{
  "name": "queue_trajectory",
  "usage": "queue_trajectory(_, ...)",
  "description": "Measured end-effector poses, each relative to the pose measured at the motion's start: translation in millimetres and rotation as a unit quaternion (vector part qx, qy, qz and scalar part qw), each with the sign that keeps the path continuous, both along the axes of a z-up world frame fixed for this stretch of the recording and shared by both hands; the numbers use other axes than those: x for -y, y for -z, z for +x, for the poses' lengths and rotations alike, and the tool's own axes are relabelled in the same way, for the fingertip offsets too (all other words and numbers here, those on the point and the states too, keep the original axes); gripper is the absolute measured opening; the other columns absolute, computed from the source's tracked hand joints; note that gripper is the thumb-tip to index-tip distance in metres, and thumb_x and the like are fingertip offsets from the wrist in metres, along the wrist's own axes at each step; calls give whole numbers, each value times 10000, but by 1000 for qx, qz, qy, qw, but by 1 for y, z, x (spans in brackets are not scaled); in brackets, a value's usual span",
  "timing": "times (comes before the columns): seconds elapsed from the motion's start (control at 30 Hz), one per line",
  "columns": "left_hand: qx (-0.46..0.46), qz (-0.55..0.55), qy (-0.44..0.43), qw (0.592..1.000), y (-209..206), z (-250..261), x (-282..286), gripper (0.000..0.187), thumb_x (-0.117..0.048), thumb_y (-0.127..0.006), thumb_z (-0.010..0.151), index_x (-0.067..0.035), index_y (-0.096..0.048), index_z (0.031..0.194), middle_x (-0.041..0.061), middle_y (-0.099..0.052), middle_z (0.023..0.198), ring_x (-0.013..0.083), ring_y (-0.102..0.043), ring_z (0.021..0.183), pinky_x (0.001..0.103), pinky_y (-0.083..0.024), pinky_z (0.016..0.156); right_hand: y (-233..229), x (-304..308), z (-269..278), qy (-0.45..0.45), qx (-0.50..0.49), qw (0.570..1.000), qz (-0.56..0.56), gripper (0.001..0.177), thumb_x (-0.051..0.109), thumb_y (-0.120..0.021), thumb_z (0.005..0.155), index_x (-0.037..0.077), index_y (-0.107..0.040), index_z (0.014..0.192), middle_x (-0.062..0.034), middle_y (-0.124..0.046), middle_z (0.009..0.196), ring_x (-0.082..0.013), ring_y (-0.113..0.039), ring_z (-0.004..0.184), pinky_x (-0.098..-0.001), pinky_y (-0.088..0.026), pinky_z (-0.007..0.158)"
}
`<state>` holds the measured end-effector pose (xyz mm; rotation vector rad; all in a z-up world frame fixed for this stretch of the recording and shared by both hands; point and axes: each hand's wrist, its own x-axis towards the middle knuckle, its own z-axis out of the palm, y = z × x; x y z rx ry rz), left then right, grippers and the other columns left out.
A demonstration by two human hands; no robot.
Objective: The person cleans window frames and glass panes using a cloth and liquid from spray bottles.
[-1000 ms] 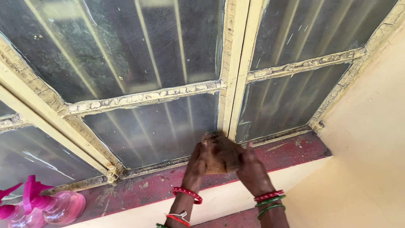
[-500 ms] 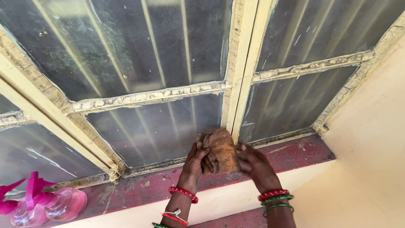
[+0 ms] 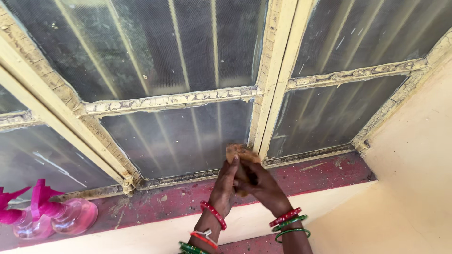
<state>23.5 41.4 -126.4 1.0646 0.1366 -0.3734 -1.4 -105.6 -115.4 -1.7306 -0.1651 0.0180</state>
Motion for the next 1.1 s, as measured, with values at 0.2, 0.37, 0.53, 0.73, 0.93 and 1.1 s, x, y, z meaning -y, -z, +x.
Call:
queue_trajectory(0.2,-8,11,-83,996,-1,6,-14,638,-399,-602,918,-158,-476,1495,80,-601,1452,243,-580,1331,401,-479,1097,-5,-1,-3,140,53,987,-62,414,282,-654,968,90,-713,1330,-144,-764,1253,-223,-696,1110,-355,-595,905)
queue_trajectory(0.37,-50,-3,-93,994,18,1,-36,658,-407,-641,928,-156,-483,1515,-2,-554,1512,160,-481,1388,365,-367,1127,22,-9,23,180,-53,982,17,553,390,-636,977,128,-533,1452,-129,-595,1398,-210,-550,1277,-367,-452,1040)
queue_trajectory(0.53,-96,-73,-128,984,56,-7,-85,653,-342,-737,891,-63,-556,1453,81,-622,1414,246,-562,1314,401,-526,1058,57,-59,22,85,-182,975,99,501,407,-647,954,80,-641,1334,-72,-680,1303,-173,-605,1211,-343,-486,1034)
queue_trajectory(0.73,-76,63,-170,981,137,-1,-174,529,-210,-769,861,-109,-579,1344,82,-695,1237,221,-685,1094,452,-600,897,96,-119,33,16,-142,978,151,385,256,-701,929,6,-688,1221,-68,-733,1117,-172,-657,1024,-356,-536,929)
queue_trajectory(0.93,8,82,-348,934,204,-27,-280,418,51,-609,871,-83,-678,1260,136,-687,1079,199,-636,878,312,-401,616,186,-190,51,56,-109,991,-43,364,155,-701,913,48,-637,1256,-80,-736,1094,-204,-675,992,-344,-522,915)
queue_trajectory(1.1,74,365,-493,786,136,-85,-350,343,71,-581,866,-73,-644,1171,90,-701,1180,198,-692,975,336,-550,735,237,-244,50,148,-69,981,-104,560,139,-761,847,124,-517,1351,-69,-656,1200,-244,-591,1094,-441,-479,972)
